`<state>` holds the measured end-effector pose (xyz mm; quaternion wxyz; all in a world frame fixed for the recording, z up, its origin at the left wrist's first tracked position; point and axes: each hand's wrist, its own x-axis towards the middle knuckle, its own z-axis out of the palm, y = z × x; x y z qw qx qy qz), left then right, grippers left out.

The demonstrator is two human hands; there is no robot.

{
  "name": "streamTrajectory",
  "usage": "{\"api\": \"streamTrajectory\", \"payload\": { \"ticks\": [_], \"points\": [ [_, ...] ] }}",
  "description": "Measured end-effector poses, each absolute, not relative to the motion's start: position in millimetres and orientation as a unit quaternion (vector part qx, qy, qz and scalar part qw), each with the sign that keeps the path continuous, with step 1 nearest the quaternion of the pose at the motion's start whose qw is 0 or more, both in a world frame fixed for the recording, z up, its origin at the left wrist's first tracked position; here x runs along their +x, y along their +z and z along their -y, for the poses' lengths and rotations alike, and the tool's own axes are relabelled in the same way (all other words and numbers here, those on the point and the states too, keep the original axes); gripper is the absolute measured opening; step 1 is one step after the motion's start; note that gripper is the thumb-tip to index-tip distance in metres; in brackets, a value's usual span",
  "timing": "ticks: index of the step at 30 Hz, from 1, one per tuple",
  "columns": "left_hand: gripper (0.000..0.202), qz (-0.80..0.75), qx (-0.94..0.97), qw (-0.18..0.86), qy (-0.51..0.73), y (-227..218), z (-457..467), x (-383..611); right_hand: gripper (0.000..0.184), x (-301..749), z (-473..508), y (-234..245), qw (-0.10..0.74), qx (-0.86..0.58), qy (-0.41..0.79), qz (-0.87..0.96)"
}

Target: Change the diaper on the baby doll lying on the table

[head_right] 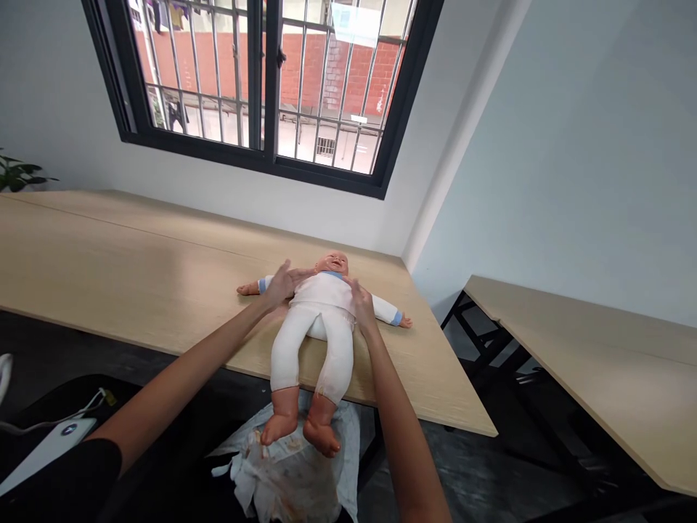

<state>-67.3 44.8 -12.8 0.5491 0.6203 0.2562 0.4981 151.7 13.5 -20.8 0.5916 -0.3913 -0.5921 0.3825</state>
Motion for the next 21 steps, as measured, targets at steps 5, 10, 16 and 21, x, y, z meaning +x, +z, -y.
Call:
{"api": "streamTrajectory", "payload": {
  "ticks": [5,10,16,21],
  "points": [
    [0.048,-0.286,0.719,0.461,0.434,-22,-35,-56,0.065,145,-10,-26,0.476,-0.438,0.321,0.692],
    [0.073,-0.217,0.709,0.553,0.38,-12,-26,-68,0.065,148,0,-15,0.456,-0.392,0.402,0.691],
    [0.089,-0.22,0.556,0.676,0.432,-5,-28,-80,0.072,154,0,-9,0.552,-0.408,0.464,0.56],
    [0.081,-0.222,0.429,0.682,0.549,-7,-33,-81,0.064,159,-8,-14,0.622,-0.435,0.422,0.496]
  ]
}}
